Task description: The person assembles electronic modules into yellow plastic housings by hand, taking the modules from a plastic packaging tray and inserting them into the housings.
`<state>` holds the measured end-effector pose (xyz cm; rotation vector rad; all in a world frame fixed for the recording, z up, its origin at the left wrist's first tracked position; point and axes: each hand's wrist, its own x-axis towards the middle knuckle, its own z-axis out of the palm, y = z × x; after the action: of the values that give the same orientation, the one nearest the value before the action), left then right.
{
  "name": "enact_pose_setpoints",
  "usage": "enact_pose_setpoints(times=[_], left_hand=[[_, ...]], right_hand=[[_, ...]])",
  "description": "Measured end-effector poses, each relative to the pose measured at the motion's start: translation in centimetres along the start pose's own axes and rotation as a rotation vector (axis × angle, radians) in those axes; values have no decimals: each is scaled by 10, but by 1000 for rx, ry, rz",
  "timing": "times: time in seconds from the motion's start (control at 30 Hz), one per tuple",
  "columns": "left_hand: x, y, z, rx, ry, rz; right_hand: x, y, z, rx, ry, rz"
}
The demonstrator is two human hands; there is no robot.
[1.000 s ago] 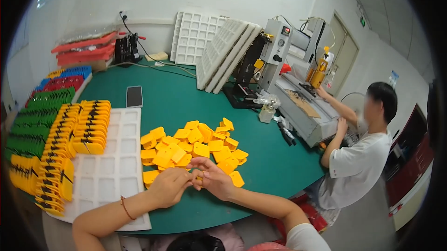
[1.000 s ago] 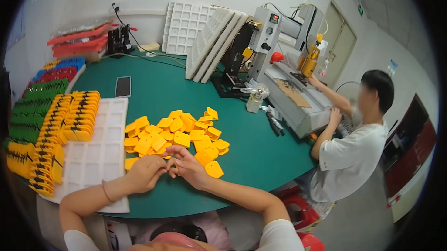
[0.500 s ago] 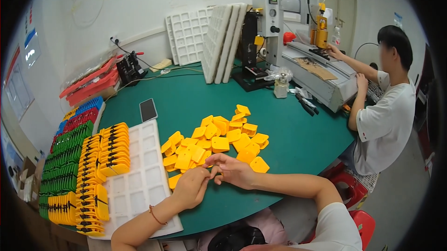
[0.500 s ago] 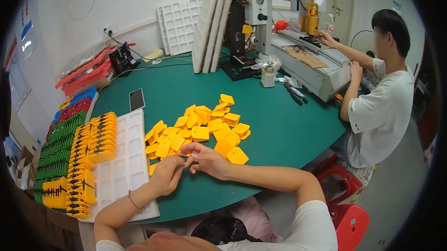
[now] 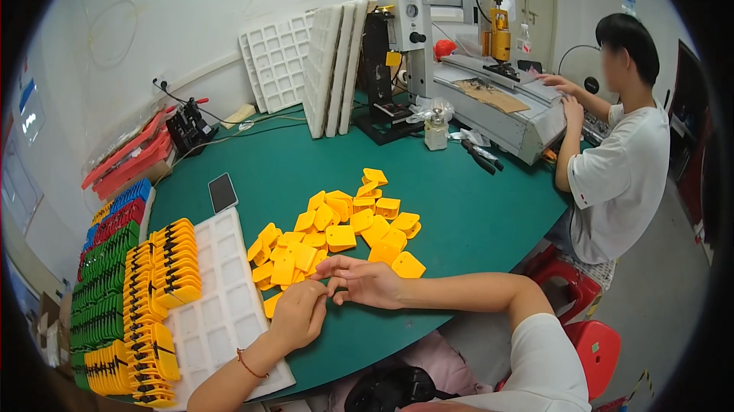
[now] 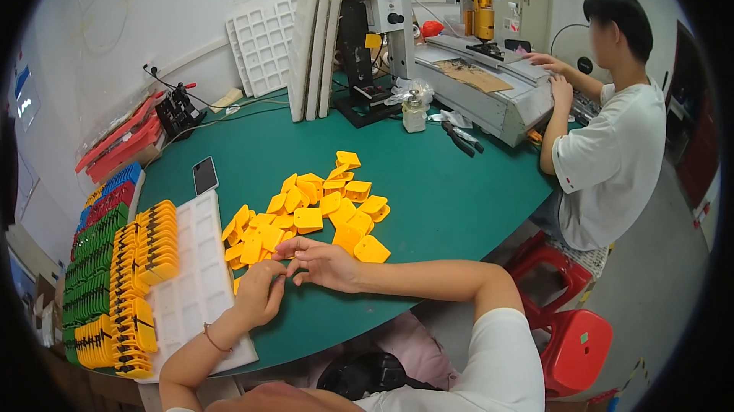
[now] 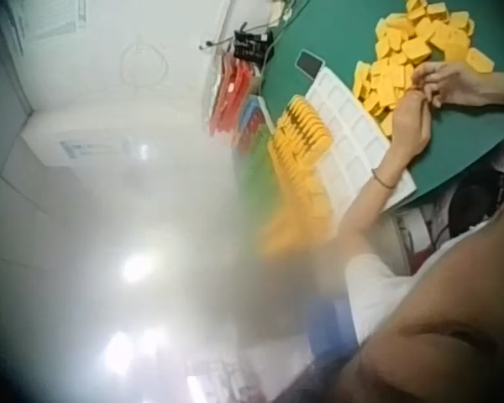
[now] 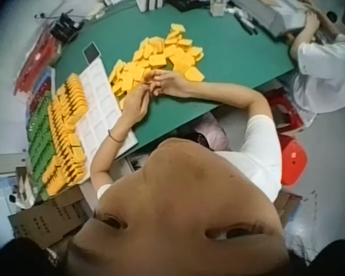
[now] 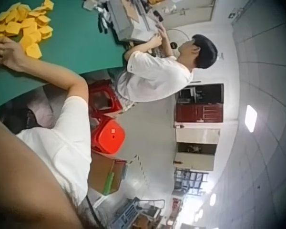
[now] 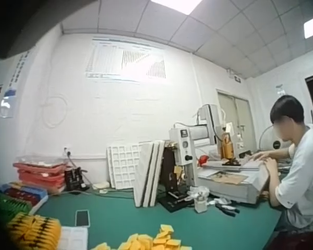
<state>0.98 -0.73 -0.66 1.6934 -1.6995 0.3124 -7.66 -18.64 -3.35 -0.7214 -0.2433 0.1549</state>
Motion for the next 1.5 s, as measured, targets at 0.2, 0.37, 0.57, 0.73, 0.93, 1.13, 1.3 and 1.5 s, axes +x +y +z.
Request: enact_pose_setpoints(times=[0.2, 0.37, 0.57, 0.73, 0.93, 1.13, 1.3, 1.5], left_hand=[[0, 1, -3, 14, 17, 4], [4, 6, -5, -60, 8, -15], [47, 107, -118, -861, -755, 182], [-17, 234, -188, -1137, -863, 633], [-45, 312, -208, -926, -934, 899], [-101, 376, -216, -813, -582, 1134], [-119, 376, -204, -836, -494, 914], [-98, 345, -206, -926, -881, 928]], right_hand=[[-1, 1, 2, 53, -6, 10], [-7, -17, 17, -380, -76, -29], [-108, -78, 124, -1198, -674, -409], [-216, -72, 185, -989, -1172, -493], [-305, -52, 231, -1197, -1190, -726], [-394, -15, 269, -1045, -1096, -1389], [-378, 6, 288, -1454, -650, -1286], [-347, -33, 275, -1964, -333, -994]])
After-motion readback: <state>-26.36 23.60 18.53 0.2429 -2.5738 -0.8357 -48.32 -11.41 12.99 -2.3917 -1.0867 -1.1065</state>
